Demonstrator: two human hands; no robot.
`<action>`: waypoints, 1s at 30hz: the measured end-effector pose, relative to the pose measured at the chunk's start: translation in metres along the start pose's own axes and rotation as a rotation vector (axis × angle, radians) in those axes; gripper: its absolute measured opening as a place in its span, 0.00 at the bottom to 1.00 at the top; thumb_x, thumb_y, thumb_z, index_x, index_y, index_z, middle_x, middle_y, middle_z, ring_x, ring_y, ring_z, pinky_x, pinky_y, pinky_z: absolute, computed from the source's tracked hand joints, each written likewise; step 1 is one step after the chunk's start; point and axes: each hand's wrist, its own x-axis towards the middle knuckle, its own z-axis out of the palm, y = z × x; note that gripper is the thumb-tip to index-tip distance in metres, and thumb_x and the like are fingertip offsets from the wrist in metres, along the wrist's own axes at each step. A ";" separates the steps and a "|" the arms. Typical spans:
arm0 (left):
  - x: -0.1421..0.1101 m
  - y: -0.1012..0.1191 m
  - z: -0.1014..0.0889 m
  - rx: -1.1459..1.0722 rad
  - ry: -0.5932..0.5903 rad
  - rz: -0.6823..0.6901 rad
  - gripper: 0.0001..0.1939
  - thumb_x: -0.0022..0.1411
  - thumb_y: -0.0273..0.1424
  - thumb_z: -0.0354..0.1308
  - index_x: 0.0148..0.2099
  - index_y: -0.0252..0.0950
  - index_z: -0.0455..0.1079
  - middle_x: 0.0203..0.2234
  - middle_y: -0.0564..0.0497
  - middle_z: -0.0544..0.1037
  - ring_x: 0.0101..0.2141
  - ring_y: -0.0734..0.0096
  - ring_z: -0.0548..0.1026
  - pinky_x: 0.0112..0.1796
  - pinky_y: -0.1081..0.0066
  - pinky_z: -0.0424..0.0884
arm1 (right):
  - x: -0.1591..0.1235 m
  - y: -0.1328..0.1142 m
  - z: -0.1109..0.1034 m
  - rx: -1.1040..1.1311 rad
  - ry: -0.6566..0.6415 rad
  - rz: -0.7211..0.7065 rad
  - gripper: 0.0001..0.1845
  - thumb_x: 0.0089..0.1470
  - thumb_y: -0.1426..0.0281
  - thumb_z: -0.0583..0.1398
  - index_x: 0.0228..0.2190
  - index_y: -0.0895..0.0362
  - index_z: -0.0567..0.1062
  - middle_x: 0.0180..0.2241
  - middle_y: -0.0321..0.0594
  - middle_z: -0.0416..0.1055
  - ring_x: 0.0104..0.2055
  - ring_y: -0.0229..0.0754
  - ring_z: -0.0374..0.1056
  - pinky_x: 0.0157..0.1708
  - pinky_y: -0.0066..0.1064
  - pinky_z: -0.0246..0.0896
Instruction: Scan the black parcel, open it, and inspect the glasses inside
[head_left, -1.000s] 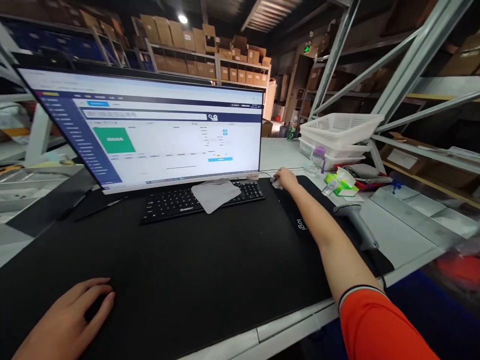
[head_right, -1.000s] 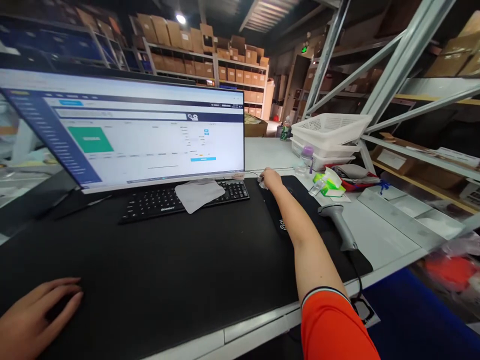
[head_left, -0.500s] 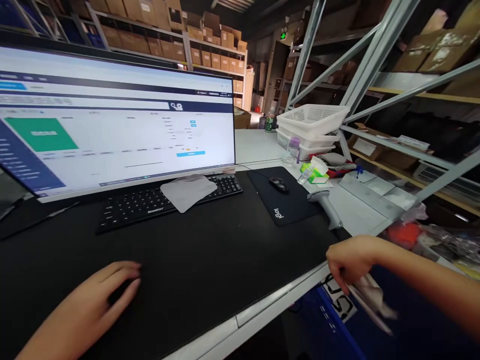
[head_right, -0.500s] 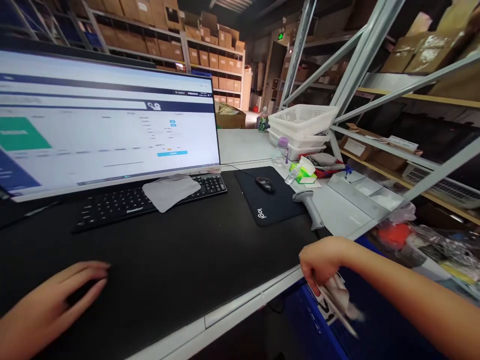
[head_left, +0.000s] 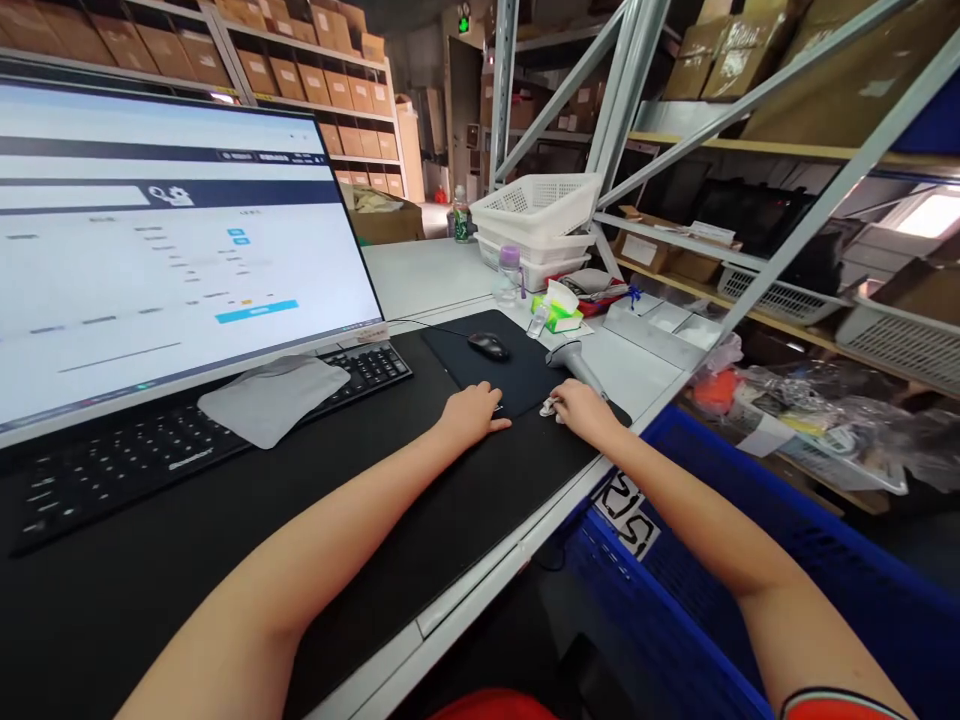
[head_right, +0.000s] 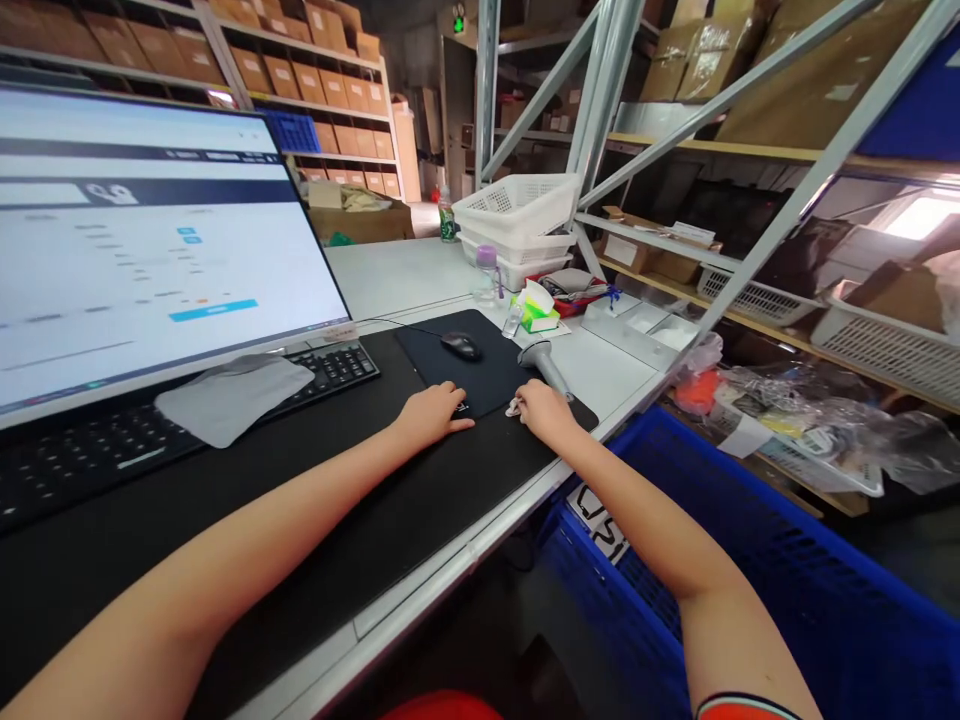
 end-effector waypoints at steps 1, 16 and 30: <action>0.004 0.001 0.002 0.006 -0.017 0.024 0.18 0.69 0.41 0.60 0.50 0.31 0.71 0.45 0.37 0.74 0.42 0.55 0.76 0.40 0.65 0.71 | 0.002 0.000 0.009 0.018 -0.014 -0.004 0.10 0.61 0.74 0.62 0.44 0.59 0.80 0.46 0.45 0.75 0.48 0.44 0.71 0.49 0.29 0.62; 0.057 -0.024 -0.055 0.129 0.097 -0.024 0.16 0.72 0.23 0.43 0.53 0.27 0.70 0.43 0.33 0.77 0.46 0.49 0.80 0.41 0.61 0.74 | -0.023 -0.030 0.030 0.163 0.187 0.209 0.11 0.59 0.83 0.53 0.35 0.65 0.75 0.39 0.54 0.71 0.41 0.47 0.68 0.43 0.34 0.59; 0.046 -0.009 -0.070 0.195 0.086 0.136 0.17 0.70 0.19 0.44 0.55 0.28 0.70 0.43 0.34 0.77 0.47 0.53 0.80 0.42 0.64 0.72 | -0.094 -0.146 0.032 0.349 0.039 -0.336 0.13 0.68 0.73 0.54 0.42 0.58 0.79 0.41 0.44 0.75 0.45 0.42 0.69 0.47 0.30 0.64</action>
